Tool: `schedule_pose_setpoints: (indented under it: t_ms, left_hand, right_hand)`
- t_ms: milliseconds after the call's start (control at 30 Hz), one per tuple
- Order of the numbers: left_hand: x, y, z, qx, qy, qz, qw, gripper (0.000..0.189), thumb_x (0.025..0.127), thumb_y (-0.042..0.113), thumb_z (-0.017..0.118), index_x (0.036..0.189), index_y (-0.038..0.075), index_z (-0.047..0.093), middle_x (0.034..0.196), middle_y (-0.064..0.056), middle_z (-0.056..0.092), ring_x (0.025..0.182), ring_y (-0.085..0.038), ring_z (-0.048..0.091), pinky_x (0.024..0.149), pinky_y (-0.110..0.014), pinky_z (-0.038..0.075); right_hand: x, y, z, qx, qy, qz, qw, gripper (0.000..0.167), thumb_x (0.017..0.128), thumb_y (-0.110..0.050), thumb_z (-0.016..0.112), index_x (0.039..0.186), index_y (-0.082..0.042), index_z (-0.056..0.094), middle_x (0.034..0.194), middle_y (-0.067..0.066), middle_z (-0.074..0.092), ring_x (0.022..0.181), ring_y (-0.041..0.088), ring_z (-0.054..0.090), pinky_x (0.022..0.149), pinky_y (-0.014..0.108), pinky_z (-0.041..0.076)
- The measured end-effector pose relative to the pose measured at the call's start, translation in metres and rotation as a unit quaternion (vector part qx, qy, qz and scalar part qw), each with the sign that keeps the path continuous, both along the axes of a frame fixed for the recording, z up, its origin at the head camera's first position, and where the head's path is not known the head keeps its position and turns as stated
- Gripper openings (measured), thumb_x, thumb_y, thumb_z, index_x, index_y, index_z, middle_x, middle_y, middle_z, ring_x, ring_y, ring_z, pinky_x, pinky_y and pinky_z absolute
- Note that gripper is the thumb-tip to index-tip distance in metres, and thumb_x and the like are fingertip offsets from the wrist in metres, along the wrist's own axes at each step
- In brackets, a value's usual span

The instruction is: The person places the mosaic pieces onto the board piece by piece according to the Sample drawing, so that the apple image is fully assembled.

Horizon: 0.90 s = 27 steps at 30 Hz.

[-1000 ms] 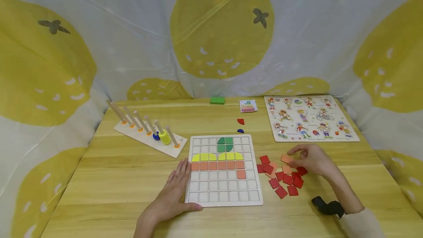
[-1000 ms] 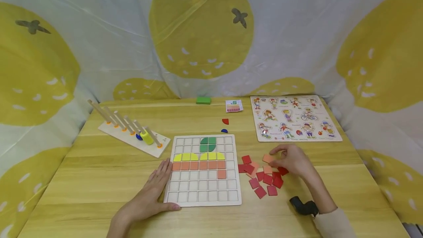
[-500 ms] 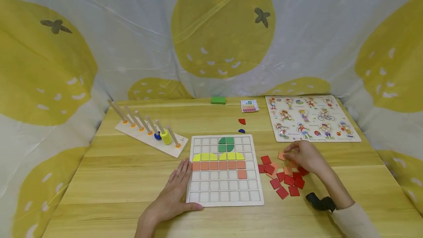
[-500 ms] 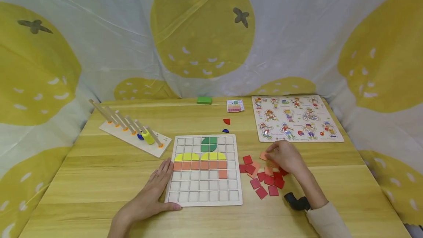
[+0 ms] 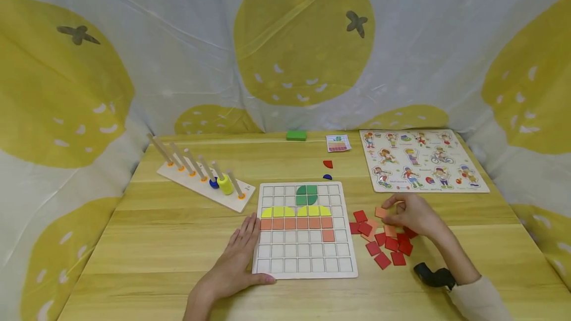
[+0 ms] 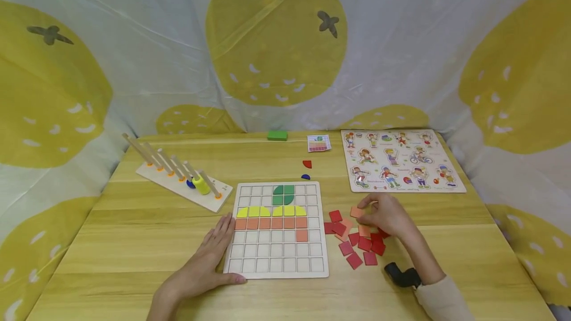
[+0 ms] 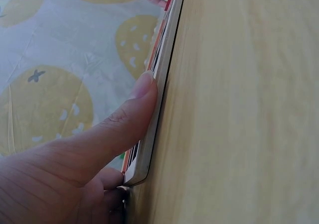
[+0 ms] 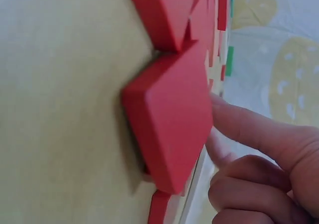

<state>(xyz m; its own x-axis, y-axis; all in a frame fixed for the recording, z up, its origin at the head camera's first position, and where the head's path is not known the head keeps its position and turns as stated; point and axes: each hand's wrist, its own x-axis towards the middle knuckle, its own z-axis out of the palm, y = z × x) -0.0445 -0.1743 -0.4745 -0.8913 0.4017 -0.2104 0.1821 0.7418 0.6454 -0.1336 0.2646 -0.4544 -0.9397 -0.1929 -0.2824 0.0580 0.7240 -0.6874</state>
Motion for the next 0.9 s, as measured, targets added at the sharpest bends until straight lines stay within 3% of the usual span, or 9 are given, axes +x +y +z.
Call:
schedule_pose_setpoints:
  t_ms: [100,233,367,500,567,667,767,833,900]
  left_hand:
    - [0.001,-0.001,0.000,-0.002,0.003,0.002,1.0000,0.131,0.077,0.059,0.083,0.165,0.001,0.006,0.175,-0.012,-0.006,0.163,-0.034,-0.003,0.116,-0.006,-0.020]
    - [0.002,-0.003,0.002,-0.005,-0.004,0.007,1.0000,0.131,0.077,0.059,0.083,0.165,0.002,0.005,0.176,-0.010,-0.007,0.164,-0.032,-0.004,0.120,-0.012,-0.018]
    - [0.001,-0.003,0.003,-0.002,-0.011,0.004,0.9999,0.131,0.077,0.059,0.083,0.165,0.003,0.004,0.175,-0.011,-0.007,0.163,-0.032,-0.006,0.121,-0.015,-0.017]
    - [0.001,-0.003,0.003,0.000,-0.015,0.001,0.9999,0.131,0.078,0.059,0.083,0.165,0.002,0.004,0.175,-0.012,-0.007,0.163,-0.034,-0.006,0.117,-0.009,-0.020]
    - [0.000,-0.002,0.003,-0.002,-0.015,-0.001,0.9999,0.131,0.078,0.059,0.083,0.165,0.001,0.004,0.175,-0.012,-0.007,0.163,-0.034,-0.006,0.123,-0.016,-0.018]
    - [-0.002,0.000,0.004,-0.004,-0.008,-0.004,0.9999,0.131,0.077,0.059,0.083,0.165,0.001,0.005,0.175,-0.012,-0.005,0.163,-0.034,-0.005,0.132,-0.040,-0.008]
    - [-0.002,0.001,0.003,-0.009,0.000,-0.007,0.9999,0.131,0.077,0.059,0.084,0.165,0.000,0.007,0.175,-0.013,-0.004,0.163,-0.035,-0.003,0.130,-0.057,0.002]
    - [-0.002,0.001,0.003,-0.008,-0.004,-0.006,0.9999,0.131,0.077,0.059,0.084,0.165,0.001,0.006,0.175,-0.013,-0.004,0.163,-0.035,-0.003,0.130,-0.057,0.002]
    - [-0.002,0.001,0.003,-0.005,-0.011,-0.003,0.9999,0.132,0.077,0.059,0.084,0.165,0.001,0.005,0.175,-0.012,-0.006,0.163,-0.034,-0.005,0.132,-0.048,-0.004]
  right_hand:
    - [0.000,-0.006,0.001,0.027,0.006,0.004,0.9996,0.031,0.089,-0.017,0.080,0.108,0.005,0.068,0.056,-0.004,0.044,0.050,0.010,0.042,0.046,0.023,0.036]
    - [0.004,-0.026,0.011,0.035,0.011,0.016,0.9992,0.032,0.091,-0.018,0.079,0.110,0.006,0.069,0.055,-0.003,0.043,0.047,0.011,0.044,0.044,0.022,0.036]
    - [0.014,-0.063,0.022,0.013,0.022,0.068,0.9974,0.024,0.089,-0.018,0.082,0.105,-0.003,0.073,0.056,-0.005,0.039,0.048,0.008,0.038,0.046,0.019,0.028]
    - [0.025,-0.106,0.021,0.020,0.053,0.121,0.9910,0.020,0.082,-0.020,0.088,0.095,-0.011,0.075,0.056,-0.008,0.036,0.052,0.006,0.032,0.050,0.018,0.023]
    - [0.029,-0.122,0.018,0.030,0.063,0.122,0.9900,0.021,0.080,-0.018,0.090,0.092,-0.011,0.075,0.056,-0.007,0.037,0.053,0.007,0.032,0.051,0.019,0.022]
    - [0.031,-0.138,0.013,0.045,0.065,0.107,0.9911,0.020,0.077,-0.016,0.091,0.088,-0.013,0.074,0.064,-0.006,0.051,0.059,0.009,0.040,0.053,0.019,0.028]
    - [0.030,-0.144,0.010,0.043,0.052,0.091,0.9936,0.022,0.076,-0.013,0.092,0.088,-0.014,0.074,0.071,-0.003,0.059,0.065,0.012,0.044,0.054,0.021,0.031]
    - [0.029,-0.143,0.008,0.034,0.049,0.089,0.9943,0.022,0.076,-0.012,0.092,0.089,-0.014,0.075,0.071,-0.002,0.058,0.065,0.013,0.043,0.054,0.020,0.029]
    - [0.028,-0.142,0.006,0.020,0.053,0.092,0.9941,0.021,0.076,-0.011,0.092,0.091,-0.013,0.077,0.070,-0.001,0.058,0.065,0.012,0.040,0.055,0.020,0.025]
